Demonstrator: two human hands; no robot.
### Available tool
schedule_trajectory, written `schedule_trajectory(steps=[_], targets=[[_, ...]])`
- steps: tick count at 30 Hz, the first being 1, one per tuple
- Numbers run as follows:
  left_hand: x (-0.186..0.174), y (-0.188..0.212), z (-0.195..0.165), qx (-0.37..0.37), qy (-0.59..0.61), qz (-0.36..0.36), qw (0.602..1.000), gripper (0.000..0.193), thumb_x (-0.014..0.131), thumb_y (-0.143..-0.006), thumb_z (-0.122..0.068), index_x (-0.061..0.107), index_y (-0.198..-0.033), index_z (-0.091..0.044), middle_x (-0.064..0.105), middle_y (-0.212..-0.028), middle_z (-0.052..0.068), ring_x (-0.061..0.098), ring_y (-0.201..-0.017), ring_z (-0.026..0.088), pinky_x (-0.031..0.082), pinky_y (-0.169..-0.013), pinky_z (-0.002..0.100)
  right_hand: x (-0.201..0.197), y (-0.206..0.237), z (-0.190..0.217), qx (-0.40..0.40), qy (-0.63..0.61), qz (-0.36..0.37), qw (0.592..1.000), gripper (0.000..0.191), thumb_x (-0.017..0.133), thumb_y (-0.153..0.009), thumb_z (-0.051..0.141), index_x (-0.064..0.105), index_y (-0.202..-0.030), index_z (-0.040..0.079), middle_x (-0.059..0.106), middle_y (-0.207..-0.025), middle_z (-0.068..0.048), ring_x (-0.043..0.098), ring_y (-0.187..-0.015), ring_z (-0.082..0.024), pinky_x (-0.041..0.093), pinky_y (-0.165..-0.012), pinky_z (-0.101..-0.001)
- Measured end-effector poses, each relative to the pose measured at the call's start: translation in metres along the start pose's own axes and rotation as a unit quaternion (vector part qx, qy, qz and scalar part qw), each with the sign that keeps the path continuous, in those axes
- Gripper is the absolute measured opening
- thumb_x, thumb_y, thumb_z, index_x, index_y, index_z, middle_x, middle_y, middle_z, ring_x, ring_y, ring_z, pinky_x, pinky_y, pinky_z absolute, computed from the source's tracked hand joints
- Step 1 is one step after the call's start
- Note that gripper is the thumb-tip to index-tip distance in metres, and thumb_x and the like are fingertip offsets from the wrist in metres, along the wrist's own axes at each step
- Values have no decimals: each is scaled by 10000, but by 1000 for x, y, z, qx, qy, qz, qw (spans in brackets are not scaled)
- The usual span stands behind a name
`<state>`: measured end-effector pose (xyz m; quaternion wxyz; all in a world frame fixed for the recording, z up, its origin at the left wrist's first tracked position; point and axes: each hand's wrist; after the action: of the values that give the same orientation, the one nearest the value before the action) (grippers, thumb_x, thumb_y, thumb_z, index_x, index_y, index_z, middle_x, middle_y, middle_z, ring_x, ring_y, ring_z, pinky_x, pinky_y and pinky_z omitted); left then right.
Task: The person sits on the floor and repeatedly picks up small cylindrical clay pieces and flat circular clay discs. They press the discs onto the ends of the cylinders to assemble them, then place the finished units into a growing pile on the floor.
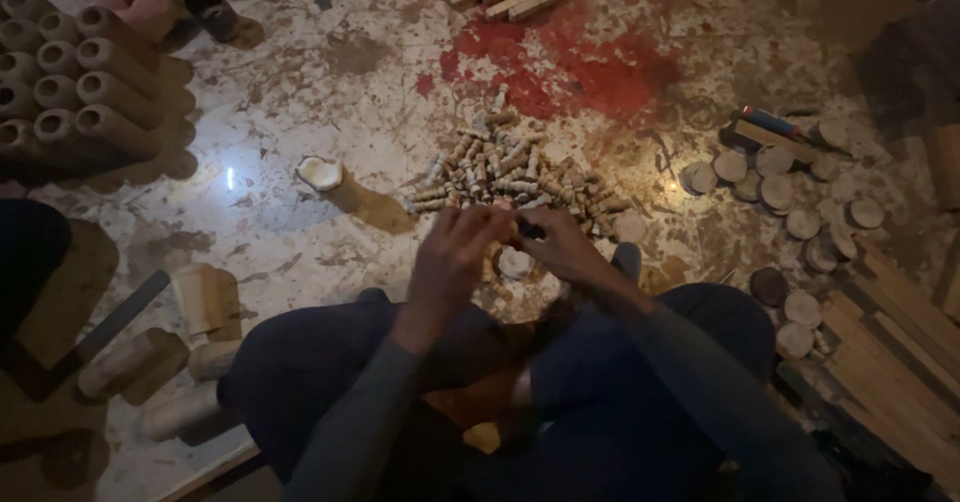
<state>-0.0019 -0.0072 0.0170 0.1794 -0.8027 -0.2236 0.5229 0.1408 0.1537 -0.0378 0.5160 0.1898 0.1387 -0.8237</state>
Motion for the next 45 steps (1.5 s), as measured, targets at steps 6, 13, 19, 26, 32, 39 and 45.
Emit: schedule_trajectory(steps=[6, 13, 19, 26, 32, 39, 45], targets=[[-4, 0, 8, -32, -39, -60, 997, 461, 635, -909, 49, 682, -1349, -77, 666, -1134, 105, 623, -1037, 287, 553, -887, 420, 0, 2, 0, 60, 2, 12, 998, 283, 632, -1037, 258, 712, -1230, 66, 694, -828, -71, 604, -694, -154, 513, -609, -349], [-6, 0, -3, -50, 45, -33, 997, 512, 625, -857, 65, 680, -1350, -61, 626, -1024, 135, 612, -981, 353, 524, -869, 451, -2, 4, -16, 74, -10, -24, 997, 457, 521, -1057, 290, 513, -1406, -4, 640, -853, -103, 568, -693, -190, 503, -648, -363], [-3, -3, -7, -42, 41, -48, 997, 465, 633, -909, 30, 647, -1368, -44, 597, -1058, 142, 591, -998, 348, 524, -908, 459, 3, 1, -12, -62, 78, -45, 994, 392, 533, -1113, 254, 570, -1350, -57, 680, -1131, -229, 657, -999, -307, 518, -851, -425], [3, -2, -5, -1, -68, 12, 998, 503, 620, -922, -29, 596, -1420, 30, 586, -1084, 136, 584, -1007, 316, 544, -892, 385, -7, 0, 18, 11, 28, -10, 1000, 279, 557, -1044, 210, 646, -1218, 10, 720, -959, -173, 701, -841, -265, 552, -766, -411], [4, -3, -2, 25, -122, 45, 991, 529, 619, -900, -41, 587, -1422, 34, 590, -1104, 120, 577, -985, 295, 542, -869, 355, -11, 1, 26, 16, 110, -22, 994, 269, 615, -989, 179, 670, -1214, 41, 701, -898, -217, 711, -807, -338, 542, -721, -435], [11, 0, -1, 40, -137, 48, 989, 539, 641, -860, -70, 612, -1389, 30, 580, -1104, 103, 553, -937, 271, 522, -849, 344, -11, 2, 27, 18, 140, -1, 990, 268, 624, -967, 161, 673, -1204, 45, 720, -995, -200, 707, -884, -374, 550, -774, -466], [20, 3, 0, 50, -122, 39, 990, 464, 658, -844, -47, 633, -1301, 28, 589, -1128, 104, 553, -954, 259, 528, -853, 348, -9, 5, 24, 23, 160, -11, 987, 287, 659, -947, 127, 661, -1218, 31, 717, -1092, -205, 694, -987, -398, 549, -835, -473]])
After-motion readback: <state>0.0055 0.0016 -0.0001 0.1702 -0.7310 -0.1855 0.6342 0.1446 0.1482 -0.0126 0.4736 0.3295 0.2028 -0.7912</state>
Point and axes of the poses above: each hand's wrist, its own y-axis away from the middle knuckle, its own x-axis out of the palm, z = x × y
